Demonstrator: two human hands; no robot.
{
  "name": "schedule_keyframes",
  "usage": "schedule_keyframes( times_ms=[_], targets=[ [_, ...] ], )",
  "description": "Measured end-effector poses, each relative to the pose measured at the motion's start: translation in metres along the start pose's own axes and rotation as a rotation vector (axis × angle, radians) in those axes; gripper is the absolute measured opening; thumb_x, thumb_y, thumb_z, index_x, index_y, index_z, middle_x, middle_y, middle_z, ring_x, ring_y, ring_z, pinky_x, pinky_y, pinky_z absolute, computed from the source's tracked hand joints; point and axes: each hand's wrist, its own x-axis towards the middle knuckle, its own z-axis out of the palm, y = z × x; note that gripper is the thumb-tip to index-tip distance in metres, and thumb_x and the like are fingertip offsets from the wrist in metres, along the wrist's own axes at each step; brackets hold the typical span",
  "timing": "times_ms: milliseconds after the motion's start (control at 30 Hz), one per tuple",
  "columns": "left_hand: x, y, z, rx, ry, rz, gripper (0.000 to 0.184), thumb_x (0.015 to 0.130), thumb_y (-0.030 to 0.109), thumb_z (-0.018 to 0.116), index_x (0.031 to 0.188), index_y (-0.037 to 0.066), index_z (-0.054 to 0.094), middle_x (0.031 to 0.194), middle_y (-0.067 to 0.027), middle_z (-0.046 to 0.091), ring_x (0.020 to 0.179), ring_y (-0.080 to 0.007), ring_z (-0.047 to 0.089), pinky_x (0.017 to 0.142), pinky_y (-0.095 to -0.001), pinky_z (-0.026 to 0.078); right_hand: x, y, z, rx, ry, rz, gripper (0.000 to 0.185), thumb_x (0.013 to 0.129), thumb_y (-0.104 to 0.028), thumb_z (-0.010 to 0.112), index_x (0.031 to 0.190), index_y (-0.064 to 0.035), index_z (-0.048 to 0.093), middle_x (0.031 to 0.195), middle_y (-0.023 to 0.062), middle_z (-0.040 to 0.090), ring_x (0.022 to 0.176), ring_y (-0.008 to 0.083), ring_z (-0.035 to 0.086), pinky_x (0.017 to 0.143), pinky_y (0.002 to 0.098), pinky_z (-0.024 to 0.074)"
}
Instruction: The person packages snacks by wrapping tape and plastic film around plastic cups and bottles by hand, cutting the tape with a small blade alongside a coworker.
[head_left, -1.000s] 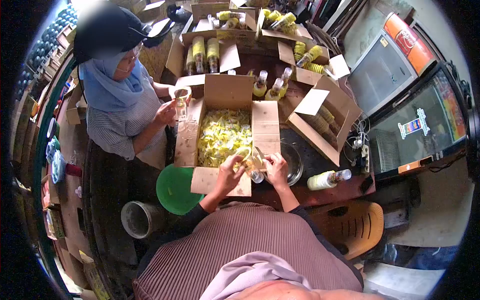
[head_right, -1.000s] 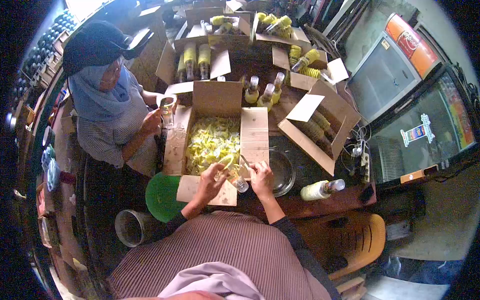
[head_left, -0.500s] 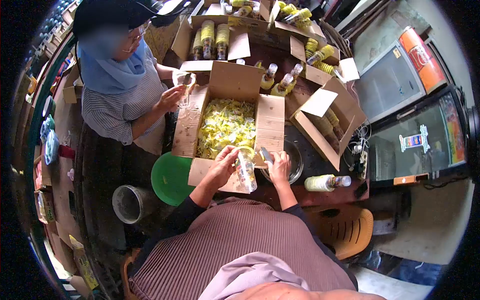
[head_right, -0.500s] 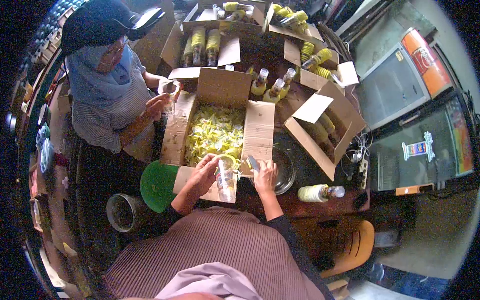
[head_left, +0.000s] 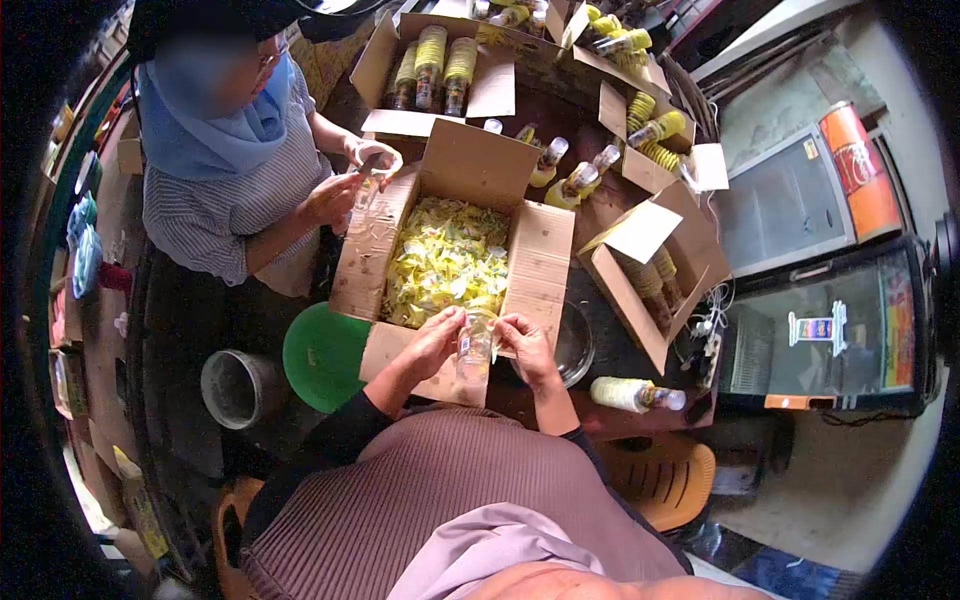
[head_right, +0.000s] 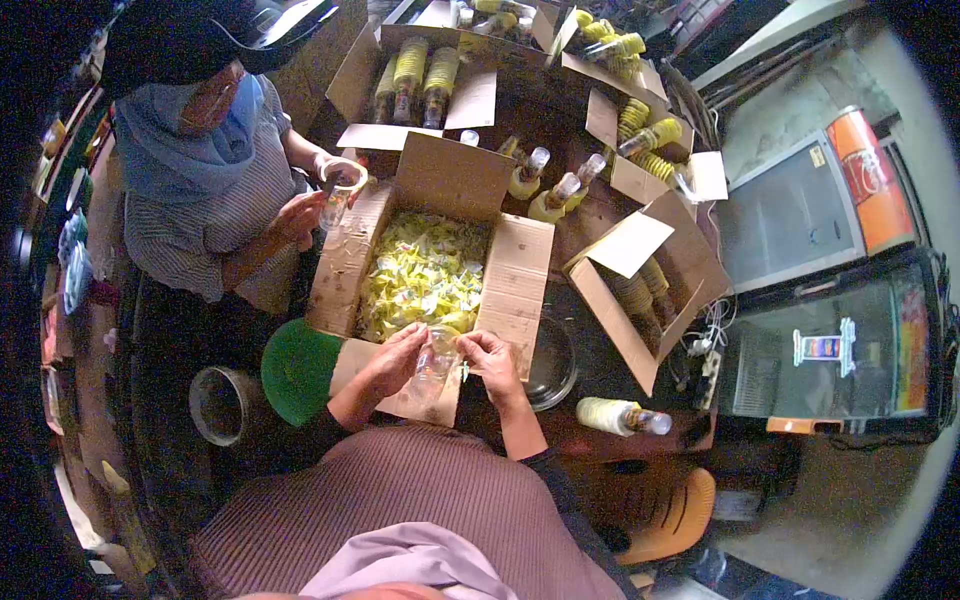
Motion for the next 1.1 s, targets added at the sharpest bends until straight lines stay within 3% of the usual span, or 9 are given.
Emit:
schedule_keyframes(
  times_ms=[167, 333, 433, 500, 633, 700, 900, 933, 1100],
  targets=[
    [0.008, 0.006, -0.018, 0.157, -0.041, -0.103, 0.015, 0.096, 0.023, 0.052, 0.101, 0.008, 0.056, 0.088, 0.0005, 0.059, 0.079, -0.0111, 0.058, 0.078, -0.0292, 0.049, 0.007, -0.008, -0.01, -0.127, -0.035, 0.034, 0.014, 0.091, -0.016, 0.062, 0.093, -0.003, 0.068, 0.08, -0.0022, 0.064, 0.069, 0.004, 0.054, 0.062, 0.0194, 0.0427],
    [0.011, 0.02, -0.01, 0.221, -0.089, -0.157, 0.018, 0.094, 0.024, 0.056, 0.101, 0.008, 0.057, 0.087, 0.0009, 0.059, 0.079, -0.0084, 0.06, 0.073, -0.0256, 0.05, 0.014, -0.02, -0.009, -0.273, -0.021, 0.01, 0.016, 0.093, -0.016, 0.059, 0.093, -0.0017, 0.068, 0.082, -0.0024, 0.064, 0.074, 0.004, 0.055, 0.066, 0.0201, 0.0442],
    [0.012, 0.022, -0.011, 0.197, -0.058, -0.115, 0.018, 0.094, 0.024, 0.057, 0.102, 0.008, 0.057, 0.087, 0.0014, 0.058, 0.076, -0.0083, 0.059, 0.073, -0.0262, 0.05, 0.018, -0.018, -0.024, -0.266, 0.053, -0.03, 0.017, 0.09, -0.016, 0.062, 0.093, -0.0004, 0.068, 0.084, 0.0031, 0.066, 0.074, 0.0096, 0.059, 0.068, 0.0237, 0.0463],
    [0.012, 0.023, -0.013, 0.203, -0.053, -0.102, 0.013, 0.095, 0.023, 0.056, 0.098, 0.01, 0.055, 0.085, 0.0021, 0.057, 0.079, -0.0096, 0.06, 0.076, -0.0282, 0.051, 0.014, -0.022, -0.036, -0.873, 0.275, -0.309, 0.021, 0.085, -0.019, 0.065, 0.094, -0.0003, 0.067, 0.085, 0.011, 0.066, 0.074, 0.0201, 0.063, 0.07, 0.0283, 0.0483],
    [0.015, 0.017, -0.022, 0.124, -0.085, -0.034, 0.01, 0.094, 0.021, 0.056, 0.095, 0.01, 0.055, 0.085, 0.001, 0.058, 0.08, -0.0113, 0.06, 0.078, -0.031, 0.051, -0.004, -0.005, -0.055, -1.245, 0.362, -0.223, 0.02, 0.077, -0.02, 0.07, 0.086, -0.0032, 0.065, 0.087, 0.0141, 0.061, 0.084, 0.0308, 0.059, 0.076, 0.0389, 0.0479],
    [0.016, 0.012, -0.024, 0.063, -0.002, -0.043, 0.01, 0.094, 0.02, 0.057, 0.095, 0.01, 0.054, 0.085, 0.0006, 0.058, 0.08, -0.0116, 0.06, 0.078, -0.0297, 0.051, -0.014, 0.006, -0.055, -1.32, 0.406, -0.22, 0.027, 0.071, -0.022, 0.076, 0.084, -0.0037, 0.063, 0.087, 0.0131, 0.059, 0.086, 0.0304, 0.058, 0.076, 0.0414, 0.0469],
    [0.016, 0.007, 0.005, 0.268, 0.043, 0.045, 0.017, 0.092, 0.018, 0.06, 0.103, 0.006, 0.056, 0.087, 0.0005, 0.058, 0.079, -0.0103, 0.058, 0.075, -0.0249, 0.049, -0.016, 0.03, -0.061, -1.186, 0.449, -0.222, 0.026, 0.068, -0.015, 0.078, 0.084, -0.0038, 0.061, 0.082, 0.0114, 0.061, 0.079, 0.0294, 0.061, 0.071, 0.041, 0.0483],
    [0.012, 0.011, 0.013, 0.323, 0.006, 0.034, 0.024, 0.093, 0.024, 0.059, 0.107, 0.004, 0.06, 0.085, 0.0011, 0.059, 0.08, -0.0079, 0.056, 0.078, -0.0241, 0.048, -0.016, 0.032, -0.062, -1.181, 0.456, -0.228, 0.026, 0.068, -0.015, 0.078, 0.084, -0.0038, 0.061, 0.082, 0.0114, 0.061, 0.079, 0.0294, 0.061, 0.071, 0.041, 0.0483],
    [0.012, 0.013, 0.023, 0.557, -0.072, 0.22, 0.024, 0.093, 0.021, 0.059, 0.101, -0.001, 0.064, 0.09, -0.0042, 0.065, 0.084, -0.0112, 0.058, 0.078, -0.024, 0.046, -0.012, 0.04, -0.07, -1.03, 0.459, -0.176, 0.021, 0.069, -0.012, 0.076, 0.083, -0.0047, 0.063, 0.08, 0.013, 0.062, 0.073, 0.0281, 0.062, 0.067, 0.0392, 0.0488]
  ],
)
